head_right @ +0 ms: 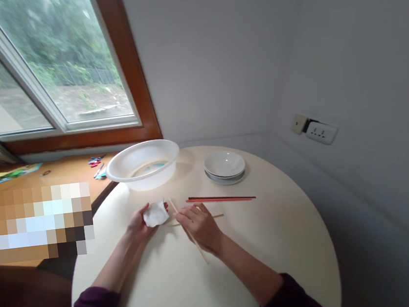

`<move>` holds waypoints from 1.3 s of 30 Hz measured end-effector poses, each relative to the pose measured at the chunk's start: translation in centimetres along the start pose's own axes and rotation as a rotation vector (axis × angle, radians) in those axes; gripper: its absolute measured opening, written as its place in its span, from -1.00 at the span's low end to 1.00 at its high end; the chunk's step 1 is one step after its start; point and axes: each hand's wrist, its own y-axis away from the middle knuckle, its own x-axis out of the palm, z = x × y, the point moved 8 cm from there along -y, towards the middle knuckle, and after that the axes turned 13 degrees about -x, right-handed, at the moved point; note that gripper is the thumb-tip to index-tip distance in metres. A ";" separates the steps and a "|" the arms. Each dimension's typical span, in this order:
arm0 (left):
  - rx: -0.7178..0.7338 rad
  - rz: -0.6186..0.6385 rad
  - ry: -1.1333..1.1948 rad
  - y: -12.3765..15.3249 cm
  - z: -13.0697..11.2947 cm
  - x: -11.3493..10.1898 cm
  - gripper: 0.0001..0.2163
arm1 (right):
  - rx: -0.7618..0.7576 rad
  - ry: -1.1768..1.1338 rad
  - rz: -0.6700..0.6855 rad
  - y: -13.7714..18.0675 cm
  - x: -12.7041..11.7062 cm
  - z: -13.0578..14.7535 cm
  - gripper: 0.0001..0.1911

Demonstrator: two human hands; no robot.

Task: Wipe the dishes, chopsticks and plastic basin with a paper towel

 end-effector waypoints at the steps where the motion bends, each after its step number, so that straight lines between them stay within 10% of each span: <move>1: -0.025 0.031 0.003 0.0 0.4 0.3 -0.62 | -0.004 -0.005 0.002 -0.5 0.7 0.1 -0.78; 10: -0.094 0.141 -0.059 0.2 1.5 0.9 -0.79 | -0.057 -0.045 0.214 -3.1 9.1 0.9 -0.87; 21: 0.153 -0.053 0.039 0.4 -1.9 -0.8 -0.71 | 0.034 -0.294 0.107 0.0 4.8 1.1 -0.83; 33: 0.011 0.170 0.248 2.2 3.2 4.3 -0.55 | 0.194 -0.027 0.284 0.8 6.9 0.2 -0.70; 39: 0.029 0.114 0.235 1.6 1.6 3.0 -0.50 | 0.192 -0.059 0.347 1.0 6.6 1.1 -0.71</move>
